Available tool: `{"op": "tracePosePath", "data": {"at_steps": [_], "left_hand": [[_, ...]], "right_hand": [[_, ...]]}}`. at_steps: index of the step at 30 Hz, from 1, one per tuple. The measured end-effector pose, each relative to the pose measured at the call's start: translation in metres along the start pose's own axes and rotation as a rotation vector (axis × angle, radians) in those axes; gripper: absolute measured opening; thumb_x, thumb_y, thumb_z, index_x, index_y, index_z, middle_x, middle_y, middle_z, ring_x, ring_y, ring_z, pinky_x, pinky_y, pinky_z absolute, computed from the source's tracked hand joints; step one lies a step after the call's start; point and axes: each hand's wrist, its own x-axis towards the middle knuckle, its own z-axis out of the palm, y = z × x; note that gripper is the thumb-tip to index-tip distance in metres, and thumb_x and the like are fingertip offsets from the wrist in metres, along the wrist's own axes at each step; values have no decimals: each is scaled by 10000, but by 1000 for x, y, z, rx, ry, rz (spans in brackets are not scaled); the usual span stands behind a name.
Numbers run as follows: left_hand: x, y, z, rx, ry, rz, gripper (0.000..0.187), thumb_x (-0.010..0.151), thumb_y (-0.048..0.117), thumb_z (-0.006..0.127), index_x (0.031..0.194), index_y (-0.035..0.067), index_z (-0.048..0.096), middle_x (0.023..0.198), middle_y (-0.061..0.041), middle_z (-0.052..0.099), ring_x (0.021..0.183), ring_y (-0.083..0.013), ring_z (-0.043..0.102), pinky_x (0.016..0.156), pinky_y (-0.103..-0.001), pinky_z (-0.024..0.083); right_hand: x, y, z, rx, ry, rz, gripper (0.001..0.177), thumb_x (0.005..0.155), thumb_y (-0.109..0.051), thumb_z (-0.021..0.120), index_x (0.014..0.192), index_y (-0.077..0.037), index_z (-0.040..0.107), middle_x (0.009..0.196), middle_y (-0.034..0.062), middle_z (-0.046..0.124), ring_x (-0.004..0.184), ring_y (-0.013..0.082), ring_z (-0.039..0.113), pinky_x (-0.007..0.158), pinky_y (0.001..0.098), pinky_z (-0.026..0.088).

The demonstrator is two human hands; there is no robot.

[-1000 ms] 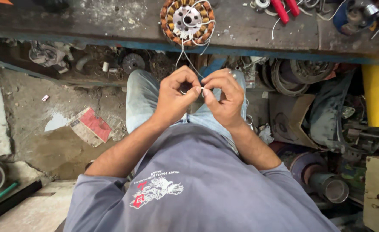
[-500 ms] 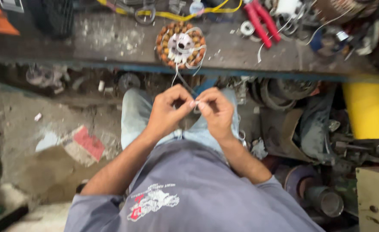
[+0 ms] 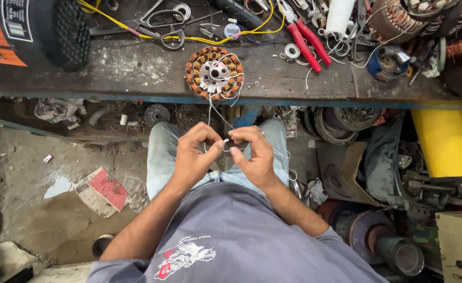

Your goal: The person winds white insulated wire around the slots of a motor stator by hand, repeatedly looping and pulling the wire through the slots. The person occasionally adjusts the wire tension and repositions the stator on the workbench.

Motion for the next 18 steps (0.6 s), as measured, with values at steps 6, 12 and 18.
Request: {"op": "tracePosePath", "data": {"at_steps": [6, 12, 18], "left_hand": [[-3, 3, 1, 24, -35, 21, 79, 854, 59, 736, 841, -4, 689, 861, -50, 648, 780, -134, 626, 696, -267, 495], [-5, 2, 2, 45, -29, 58, 94, 846, 65, 755, 831, -3, 691, 858, -58, 637, 775, -149, 618, 679, -281, 480], [-10, -4, 12, -37, -33, 29, 89, 871, 69, 727, 852, -1, 675, 868, -55, 640, 784, -149, 639, 694, -277, 518]], "right_hand": [[-5, 10, -2, -220, -72, -106, 156, 862, 68, 731, 981, -10, 668, 999, 108, 700, 947, 229, 663, 818, 310, 543], [-29, 32, -2, 389, -74, 161, 114, 952, 66, 646, 1047, 1, 645, 1132, 122, 660, 1055, 193, 614, 973, 326, 496], [-32, 25, -3, 50, -55, 101, 313, 846, 48, 691, 1145, 40, 601, 1167, 149, 637, 990, 183, 602, 896, 325, 507]]}}
